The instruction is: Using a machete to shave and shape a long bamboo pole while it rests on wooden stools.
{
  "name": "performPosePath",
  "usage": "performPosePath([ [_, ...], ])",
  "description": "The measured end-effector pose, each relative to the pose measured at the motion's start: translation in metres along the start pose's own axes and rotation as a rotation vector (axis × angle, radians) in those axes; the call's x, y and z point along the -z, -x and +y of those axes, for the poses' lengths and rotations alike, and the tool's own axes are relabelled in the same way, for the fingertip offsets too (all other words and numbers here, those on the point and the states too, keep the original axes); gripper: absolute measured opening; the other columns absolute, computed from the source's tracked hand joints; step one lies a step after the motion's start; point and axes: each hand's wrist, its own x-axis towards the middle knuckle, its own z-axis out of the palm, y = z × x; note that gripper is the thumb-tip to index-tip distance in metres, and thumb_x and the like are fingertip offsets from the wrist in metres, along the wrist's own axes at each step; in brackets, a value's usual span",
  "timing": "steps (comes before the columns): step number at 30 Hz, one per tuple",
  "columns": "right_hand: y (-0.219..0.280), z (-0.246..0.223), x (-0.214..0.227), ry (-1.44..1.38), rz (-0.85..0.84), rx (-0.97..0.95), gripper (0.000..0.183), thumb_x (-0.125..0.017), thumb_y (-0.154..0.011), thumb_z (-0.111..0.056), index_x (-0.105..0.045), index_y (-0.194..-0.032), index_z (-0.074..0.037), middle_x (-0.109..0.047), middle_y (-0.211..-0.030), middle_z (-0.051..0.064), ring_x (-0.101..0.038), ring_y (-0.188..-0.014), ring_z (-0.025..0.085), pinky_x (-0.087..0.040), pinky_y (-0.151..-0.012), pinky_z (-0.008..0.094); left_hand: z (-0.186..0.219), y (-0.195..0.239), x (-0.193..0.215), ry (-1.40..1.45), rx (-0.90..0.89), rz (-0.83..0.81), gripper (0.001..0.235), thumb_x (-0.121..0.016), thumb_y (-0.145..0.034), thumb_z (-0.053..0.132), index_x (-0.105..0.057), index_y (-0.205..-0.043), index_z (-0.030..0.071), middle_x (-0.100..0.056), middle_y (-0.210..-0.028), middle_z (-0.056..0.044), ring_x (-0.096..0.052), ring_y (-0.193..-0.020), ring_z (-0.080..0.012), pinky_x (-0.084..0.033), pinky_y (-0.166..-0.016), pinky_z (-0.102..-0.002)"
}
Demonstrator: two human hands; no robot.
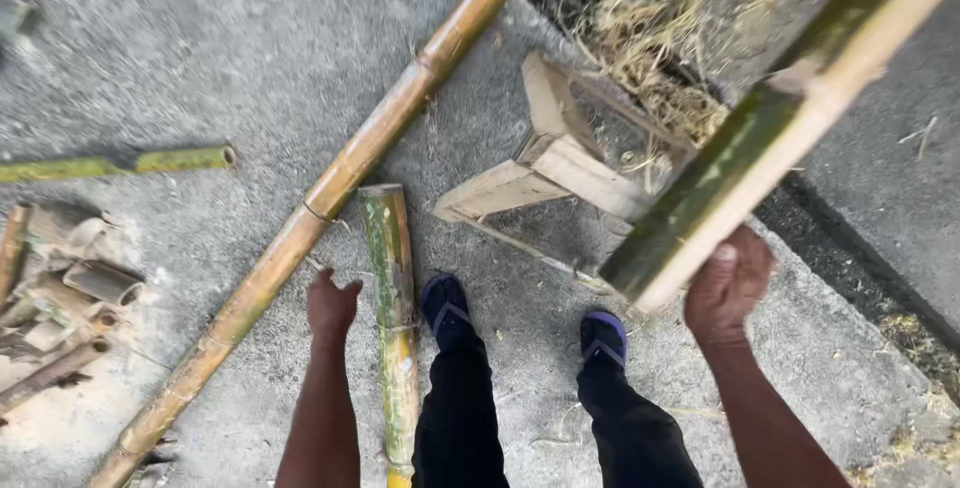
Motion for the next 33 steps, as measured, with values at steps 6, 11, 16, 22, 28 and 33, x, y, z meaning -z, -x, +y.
performPosePath([
  [6, 0.079, 0.115, 0.022, -0.057, 0.055, -0.617, 0.067, -0.021, -0.109, -0.06, -0.059, -0.127, -0.008, -0.064, -0.105, 0.011, -0.061, -0.085, 0.015, -0.05, -0.065, 0.038, 0.016, -0.115, -0.001, -0.348, -0.141, 0.097, 0.095, -0.096, -0.07, 0.024, -0.042, -0.148, 0.012, -0.046, -0.148, -0.016, -0.046, -0.138, -0.0377, -0.044, -0.11, -0.05],
  [11, 0.076, 0.133, -0.018, -0.04, 0.087, -0.657, 0.066, -0.027, -0.109, -0.06, -0.058, -0.13, -0.005, -0.062, -0.106, 0.014, -0.059, -0.085, 0.018, -0.049, -0.067, 0.04, -0.014, -0.187, -0.013, -0.375, -0.364, 0.24, 0.115, -0.099, -0.057, 0.034, -0.035, -0.151, 0.01, -0.05, -0.142, -0.02, -0.049, -0.128, -0.0406, -0.04, -0.107, -0.056],
  [16, 0.088, 0.138, -0.028, -0.051, 0.123, -0.725, 0.067, -0.036, -0.109, -0.06, -0.057, -0.133, -0.001, -0.059, -0.108, 0.018, -0.056, -0.085, 0.021, -0.047, -0.068, 0.041, -0.022, -0.208, -0.016, -0.494, -0.222, 0.136, 0.082, -0.084, -0.084, 0.026, -0.041, -0.153, 0.014, -0.061, -0.131, -0.019, -0.057, -0.121, -0.0382, -0.042, -0.103, -0.055],
  [22, 0.079, 0.122, -0.012, -0.124, 0.152, -0.78, 0.071, -0.046, -0.108, -0.06, -0.056, -0.137, 0.004, -0.055, -0.11, 0.023, -0.053, -0.085, 0.025, -0.046, -0.07, 0.044, -0.019, -0.133, 0.048, -0.474, -0.464, 0.32, 0.069, -0.078, -0.084, 0.023, -0.048, -0.145, 0.008, -0.062, -0.134, -0.015, -0.058, -0.126, -0.0356, -0.038, -0.105, -0.051],
  [28, -0.01, -0.019, 0.001, -0.247, -0.014, -0.223, 0.077, -0.033, -0.11, -0.071, -0.047, -0.149, -0.006, -0.053, -0.121, 0.012, -0.059, -0.116, 0.014, -0.057, -0.093, 0.036, -0.032, 0.053, 0.148, -0.39, -0.533, 0.374, 0.081, -0.083, -0.073, 0.026, -0.048, -0.142, 0.006, -0.064, -0.13, -0.015, -0.06, -0.123, -0.0296, -0.038, -0.103, -0.052],
  [33, -0.003, -0.127, 0.127, -0.72, -0.34, -0.118, 0.107, -0.055, -0.094, -0.075, -0.009, -0.161, -0.005, -0.018, -0.168, 0.017, -0.014, -0.16, 0.025, -0.016, -0.128, 0.046, -0.019, 0.248, 0.164, -0.347, -0.498, 0.185, 0.077, -0.091, -0.068, 0.031, -0.053, -0.13, 0.009, -0.069, -0.116, -0.009, -0.065, -0.11, -0.0225, -0.041, -0.106, -0.053],
])
